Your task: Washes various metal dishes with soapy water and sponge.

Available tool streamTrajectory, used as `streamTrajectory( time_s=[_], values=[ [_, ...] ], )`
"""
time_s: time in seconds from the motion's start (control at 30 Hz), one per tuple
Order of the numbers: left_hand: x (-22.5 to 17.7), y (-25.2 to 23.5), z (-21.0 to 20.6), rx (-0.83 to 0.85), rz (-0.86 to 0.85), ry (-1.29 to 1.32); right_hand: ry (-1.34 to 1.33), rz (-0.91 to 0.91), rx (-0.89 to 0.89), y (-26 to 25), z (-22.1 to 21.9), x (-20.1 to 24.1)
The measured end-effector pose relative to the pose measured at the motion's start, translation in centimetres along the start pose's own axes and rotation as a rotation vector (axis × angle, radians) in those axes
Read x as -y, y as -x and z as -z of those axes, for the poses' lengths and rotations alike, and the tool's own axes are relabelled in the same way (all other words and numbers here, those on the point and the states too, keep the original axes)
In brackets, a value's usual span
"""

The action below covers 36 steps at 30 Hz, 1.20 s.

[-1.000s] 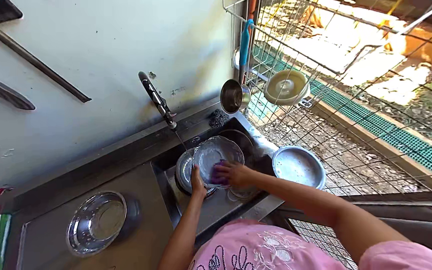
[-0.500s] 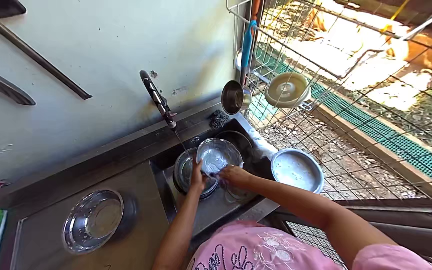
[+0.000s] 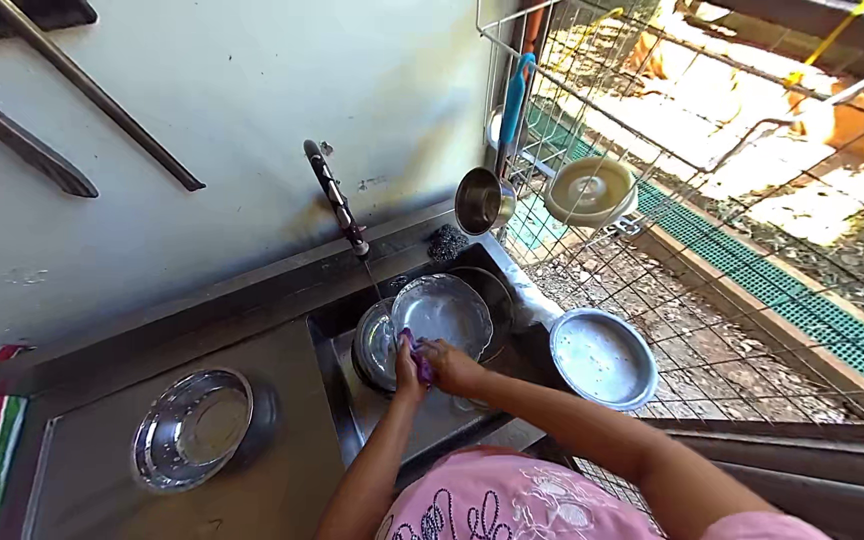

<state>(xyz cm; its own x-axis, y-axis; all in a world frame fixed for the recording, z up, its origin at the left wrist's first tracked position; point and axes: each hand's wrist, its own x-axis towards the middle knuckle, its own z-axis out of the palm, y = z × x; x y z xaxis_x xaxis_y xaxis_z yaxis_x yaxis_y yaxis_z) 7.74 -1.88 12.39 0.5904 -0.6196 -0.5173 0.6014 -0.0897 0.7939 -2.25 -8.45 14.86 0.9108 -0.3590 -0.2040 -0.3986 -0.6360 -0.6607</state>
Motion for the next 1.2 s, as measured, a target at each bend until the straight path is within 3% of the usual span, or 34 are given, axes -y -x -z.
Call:
streamTrajectory(
  time_s=[0.1,0.2,0.3,0.4,0.47,0.53,0.6,0.73,0.8,0.87,0.97,1.03,1.1,1.2],
  values=[
    [-1.6,-0.3,2.7,-0.042,0.085,-0.028,0.261,0.080,0.118,1.5,2.4,-4.8],
    [-0.7,1.1,1.7,0.058,0.161,-0.052,0.389,-0.054,0.092,0.0,4.1,-6.8],
    [0.9,1.8,-0.2,0.210,0.173,0.006,0.094,-0.108,-0.039,-1.6,1.1,-4.9],
    [-0.1,0.4,0.3,0.052,0.093,0.015,-0.221,0.030,0.094,-0.1,-1.0,-2.7],
    [-2.1,0.2,2.2,-0.040,0.106,0.034,0.021,0.070,0.239,0.9,0.1,-3.5],
    [-2.1,0.6,3.2,-0.014,0.143,0.044,0.244,0.015,0.168,0.9,1.4,-5.8],
    [-1.0,1.9,2.4,0.066,0.191,0.022,0.279,-0.043,0.082,-0.3,1.7,-6.6],
    [-1.1,1.4,0.9,0.182,0.191,0.045,-0.150,0.101,0.074,-1.1,-0.6,-2.7],
    [-3.0,0.4,1.8,0.186,0.256,-0.063,-0.302,0.196,0.160,0.1,-0.4,-0.6],
    [-3.8,-1.2,3.8,0.313,0.243,-0.164,-0.443,0.245,0.181,1.4,1.1,-0.2],
    [-4.0,-2.8,6.0,0.269,0.044,-0.257,-0.902,0.165,0.069,2.5,4.4,-1.5],
    [-4.5,-2.9,6.8,0.205,-0.099,-0.301,-1.052,-0.002,-0.147,2.4,7.0,-2.4],
    [-5.4,-2.2,6.9,0.183,-0.135,-0.363,-0.983,-0.113,-0.373,1.5,8.9,-3.6],
    [-6.9,0.0,5.5,0.179,-0.129,-0.539,-0.738,-0.075,-0.539,0.9,8.9,-4.0]
  ],
)
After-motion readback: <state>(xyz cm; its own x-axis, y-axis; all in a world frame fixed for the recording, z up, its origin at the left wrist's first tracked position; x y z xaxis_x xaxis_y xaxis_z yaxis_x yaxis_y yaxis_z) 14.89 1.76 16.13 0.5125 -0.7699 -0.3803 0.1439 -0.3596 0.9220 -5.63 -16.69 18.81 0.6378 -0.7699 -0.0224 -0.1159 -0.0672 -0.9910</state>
